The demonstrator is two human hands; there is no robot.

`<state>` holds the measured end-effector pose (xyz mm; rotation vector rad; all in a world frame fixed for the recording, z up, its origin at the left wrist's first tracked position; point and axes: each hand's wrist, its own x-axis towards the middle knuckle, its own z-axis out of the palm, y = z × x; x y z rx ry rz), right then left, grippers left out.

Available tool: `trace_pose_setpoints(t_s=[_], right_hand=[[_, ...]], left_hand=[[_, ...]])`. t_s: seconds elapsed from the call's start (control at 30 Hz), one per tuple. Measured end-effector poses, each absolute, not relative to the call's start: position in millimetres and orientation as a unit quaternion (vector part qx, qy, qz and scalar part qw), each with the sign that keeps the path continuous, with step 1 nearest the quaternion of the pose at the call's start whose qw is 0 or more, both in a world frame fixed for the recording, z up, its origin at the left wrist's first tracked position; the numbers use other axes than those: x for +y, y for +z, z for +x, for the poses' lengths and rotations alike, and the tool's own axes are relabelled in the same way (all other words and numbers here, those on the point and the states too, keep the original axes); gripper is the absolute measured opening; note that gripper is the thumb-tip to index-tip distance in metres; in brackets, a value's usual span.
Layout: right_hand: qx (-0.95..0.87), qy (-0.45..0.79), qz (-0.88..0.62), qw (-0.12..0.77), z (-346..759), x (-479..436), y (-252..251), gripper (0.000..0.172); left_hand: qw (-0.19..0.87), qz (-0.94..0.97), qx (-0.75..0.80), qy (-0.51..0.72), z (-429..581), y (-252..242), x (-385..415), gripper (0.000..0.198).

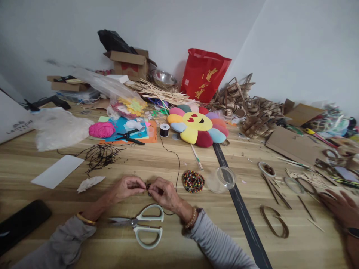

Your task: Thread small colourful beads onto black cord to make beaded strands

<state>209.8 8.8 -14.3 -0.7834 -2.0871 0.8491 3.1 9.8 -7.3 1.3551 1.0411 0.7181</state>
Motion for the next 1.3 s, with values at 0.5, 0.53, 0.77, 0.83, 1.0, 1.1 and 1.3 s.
trace_pose_setpoints(t_s=[0.5, 0.53, 0.77, 0.83, 1.0, 1.1, 1.3], right_hand=[[-0.806, 0.334, -0.309, 0.378, 209.6, 8.2, -13.9, 0.016], [-0.807, 0.333, -0.307, 0.379, 209.7, 8.3, -14.2, 0.016], [-0.812, 0.329, -0.306, 0.374, 209.3, 9.1, -16.0, 0.021], [-0.812, 0.327, -0.304, 0.375, 209.0, 9.0, -15.6, 0.022], [-0.814, 0.328, -0.307, 0.367, 209.3, 8.5, -14.6, 0.021], [-0.816, 0.33, -0.301, 0.367, 209.6, 8.5, -15.5, 0.022], [-0.811, 0.337, -0.287, 0.383, 209.3, 8.4, -15.6, 0.022]], left_hand=[[0.595, 0.587, 0.457, 0.306, 0.7, -1.7, 9.4, 0.023], [0.597, 0.585, 0.456, 0.306, 0.9, -1.6, 9.3, 0.023], [0.601, 0.578, 0.452, 0.318, 2.8, -1.1, 8.7, 0.022], [0.602, 0.577, 0.451, 0.318, 3.1, -2.2, 8.7, 0.022], [0.603, 0.582, 0.444, 0.316, 4.0, -6.0, 9.4, 0.022], [0.602, 0.586, 0.441, 0.316, 5.1, -6.8, 9.6, 0.021], [0.611, 0.573, 0.445, 0.318, 6.7, -6.0, 8.3, 0.022]])
